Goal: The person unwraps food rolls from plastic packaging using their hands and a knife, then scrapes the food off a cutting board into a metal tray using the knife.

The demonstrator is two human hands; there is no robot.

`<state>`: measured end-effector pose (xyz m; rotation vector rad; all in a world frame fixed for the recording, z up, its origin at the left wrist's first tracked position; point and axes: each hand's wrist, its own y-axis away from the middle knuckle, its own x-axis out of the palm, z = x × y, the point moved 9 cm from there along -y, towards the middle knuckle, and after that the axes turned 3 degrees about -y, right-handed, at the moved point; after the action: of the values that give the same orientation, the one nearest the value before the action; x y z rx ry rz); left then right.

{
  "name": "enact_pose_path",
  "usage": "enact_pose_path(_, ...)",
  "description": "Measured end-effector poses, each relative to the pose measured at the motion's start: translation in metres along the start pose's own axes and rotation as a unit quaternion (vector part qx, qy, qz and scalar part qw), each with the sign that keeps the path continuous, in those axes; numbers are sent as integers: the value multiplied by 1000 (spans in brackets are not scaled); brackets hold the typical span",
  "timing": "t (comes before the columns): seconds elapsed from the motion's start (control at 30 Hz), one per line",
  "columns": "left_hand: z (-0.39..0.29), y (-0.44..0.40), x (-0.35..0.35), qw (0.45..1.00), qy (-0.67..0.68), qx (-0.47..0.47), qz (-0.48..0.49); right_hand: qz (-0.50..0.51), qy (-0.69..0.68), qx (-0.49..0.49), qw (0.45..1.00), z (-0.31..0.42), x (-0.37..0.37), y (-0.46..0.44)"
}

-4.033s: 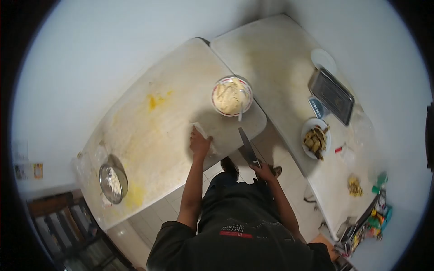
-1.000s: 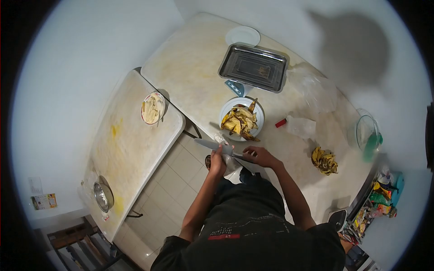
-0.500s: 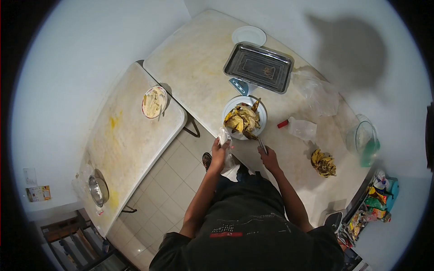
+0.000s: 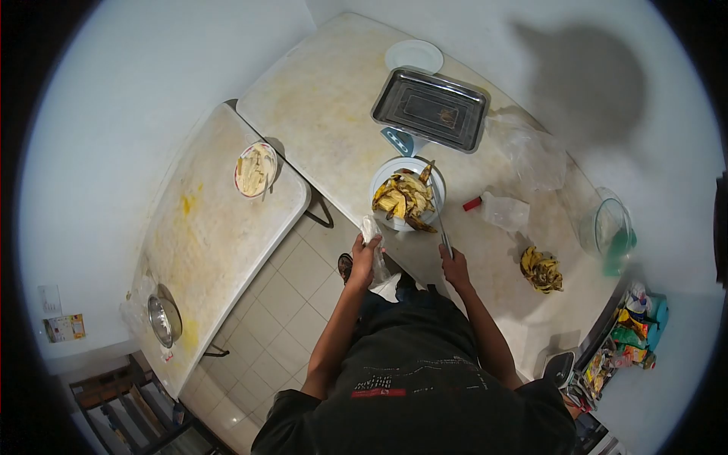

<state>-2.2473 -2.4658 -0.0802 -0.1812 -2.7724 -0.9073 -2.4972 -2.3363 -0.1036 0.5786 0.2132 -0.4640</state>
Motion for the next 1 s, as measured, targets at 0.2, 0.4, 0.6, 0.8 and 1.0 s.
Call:
enact_pose_path(0.2, -1, 4, 2, 999, -33, -9, -1, -2, -8, 28, 1000, -11, -2, -1)
enact_pose_path(0.4, 1, 5, 1, 999, -32, -13, -1, 0, -19, 36, 999, -13, -1, 2)
enact_pose_path(0.6, 1, 6, 0, 1000, -11, -5, 6, -2, -26, 42, 999, -11, -1, 6)
enact_pose_path(0.8, 0, 7, 0, 1000, -20, -12, 4, -1, -14, 47, 999, -12, -1, 7)
enact_pose_path(1.0, 3, 6, -1, 1000, -11, -13, 11, -6, -19, 29, 999, -11, -2, 7)
